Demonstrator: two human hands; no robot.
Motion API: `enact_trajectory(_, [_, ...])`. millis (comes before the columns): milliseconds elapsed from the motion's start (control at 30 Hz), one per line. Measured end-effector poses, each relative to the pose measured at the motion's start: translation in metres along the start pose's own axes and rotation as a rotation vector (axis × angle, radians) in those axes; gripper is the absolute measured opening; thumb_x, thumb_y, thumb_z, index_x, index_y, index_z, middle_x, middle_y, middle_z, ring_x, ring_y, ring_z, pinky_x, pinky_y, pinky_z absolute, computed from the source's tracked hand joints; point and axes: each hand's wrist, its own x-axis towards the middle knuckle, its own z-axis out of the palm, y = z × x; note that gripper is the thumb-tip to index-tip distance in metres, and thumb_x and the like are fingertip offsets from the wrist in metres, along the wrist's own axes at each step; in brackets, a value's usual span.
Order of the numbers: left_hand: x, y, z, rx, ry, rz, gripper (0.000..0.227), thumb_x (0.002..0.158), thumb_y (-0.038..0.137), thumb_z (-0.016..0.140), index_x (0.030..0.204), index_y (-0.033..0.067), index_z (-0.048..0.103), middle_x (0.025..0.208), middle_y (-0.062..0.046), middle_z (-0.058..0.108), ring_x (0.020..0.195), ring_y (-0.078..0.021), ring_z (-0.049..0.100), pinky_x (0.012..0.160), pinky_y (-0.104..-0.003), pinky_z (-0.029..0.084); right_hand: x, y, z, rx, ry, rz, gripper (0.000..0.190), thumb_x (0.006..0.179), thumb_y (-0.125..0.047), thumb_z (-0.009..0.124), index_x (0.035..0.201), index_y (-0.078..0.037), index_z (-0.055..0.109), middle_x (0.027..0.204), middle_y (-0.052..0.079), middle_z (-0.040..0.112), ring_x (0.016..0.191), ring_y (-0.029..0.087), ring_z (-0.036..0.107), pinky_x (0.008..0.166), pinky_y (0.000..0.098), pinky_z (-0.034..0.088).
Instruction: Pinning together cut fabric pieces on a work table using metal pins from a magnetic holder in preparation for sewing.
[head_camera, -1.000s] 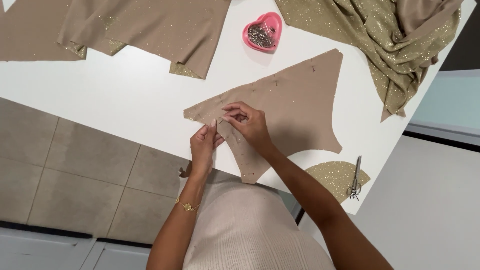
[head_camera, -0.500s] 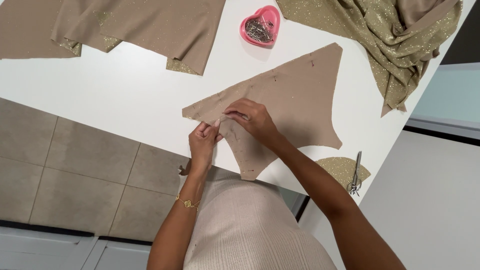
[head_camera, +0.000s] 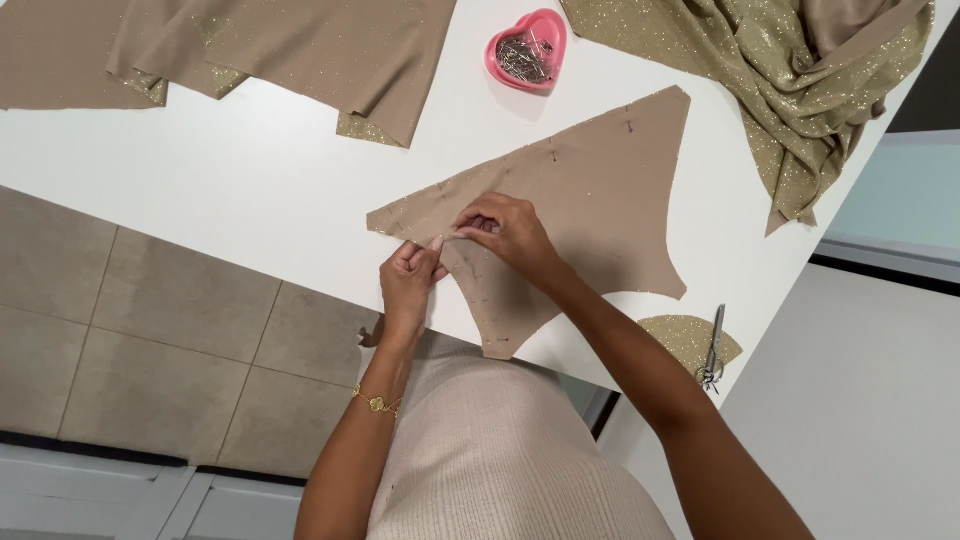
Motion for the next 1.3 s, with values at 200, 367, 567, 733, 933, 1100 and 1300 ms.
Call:
enact_trajectory(200, [-0.002,0.004,0.002,0.013,-0.001,-0.006,0.027,0.105,0.02,0.077,0.128,0.0057,0.075,0.099,-0.006,0.084,0.084,-0.0109,0.08,0.085,-0.027,0.069,0.0,0.01,0.0,0.057,-0.055,0.098,0.009,0.094,-0.005,0.086,0.103,-0.005,0.081,0.095,0.01,0.079,0.085,0.016,0.075,0.073,0.03,0.063])
enact_trajectory(367, [-0.018,0.026,0.007,0.043,0.019,0.008,0.031,0.107,0.024,0.075,0.129,0.0031,0.074,0.102,-0.009,0.084,0.085,-0.012,0.079,0.087,-0.029,0.068,0.001,-0.012,-0.014,0.167,-0.04,0.189,0.007,0.099,-0.003,0.08,0.105,0.0,0.079,0.095,0.016,0.078,0.085,0.02,0.077,0.075,0.0325,0.069])
enact_trajectory(567, [-0.028,0.039,0.009,0.07,-0.004,0.027,0.03,0.102,0.021,0.081,0.127,0.0047,0.076,0.103,-0.011,0.084,0.087,-0.0143,0.08,0.087,-0.031,0.068,0.002,0.004,-0.011,-0.057,-0.16,0.082,0.009,0.096,-0.004,0.083,0.102,0.0,0.079,0.094,0.015,0.077,0.088,0.023,0.076,0.074,0.0358,0.066])
enact_trajectory(733, [-0.029,0.041,0.011,0.077,-0.002,0.048,0.029,0.103,0.019,0.08,0.128,0.0046,0.077,0.104,-0.011,0.084,0.088,-0.0142,0.079,0.087,-0.032,0.068,0.002,0.01,-0.009,-0.088,-0.163,0.09,0.008,0.097,-0.005,0.082,0.102,-0.001,0.078,0.094,0.014,0.076,0.089,0.023,0.075,0.076,0.0359,0.065])
enact_trajectory(933, [-0.033,0.045,0.015,0.108,0.02,0.093,0.021,0.104,0.014,0.077,0.122,0.0031,0.077,0.101,-0.01,0.083,0.085,-0.0117,0.077,0.086,-0.03,0.067,0.001,0.009,0.004,-0.207,-0.14,0.03,0.008,0.099,-0.006,0.081,0.102,-0.001,0.076,0.092,0.013,0.075,0.085,0.025,0.076,0.073,0.0365,0.064])
enact_trajectory(1100, [-0.04,0.061,0.019,0.113,0.037,0.115,0.012,0.103,0.011,0.076,0.111,0.0018,0.077,0.096,-0.01,0.082,0.082,-0.0114,0.076,0.084,-0.031,0.068,-0.002,0.001,0.01,-0.301,-0.112,-0.009,0.006,0.1,-0.007,0.079,0.1,-0.003,0.075,0.089,0.011,0.073,0.083,0.024,0.077,0.07,0.0341,0.064])
enact_trajectory(1300, [-0.042,0.06,0.017,0.11,0.036,0.12,0.008,0.103,0.009,0.076,0.103,0.0019,0.075,0.092,-0.009,0.082,0.079,-0.0101,0.075,0.084,-0.029,0.068,-0.007,-0.004,0.012,-0.295,-0.096,-0.019,0.005,0.101,-0.008,0.079,0.101,-0.004,0.076,0.091,0.011,0.074,0.085,0.025,0.078,0.074,0.0344,0.064])
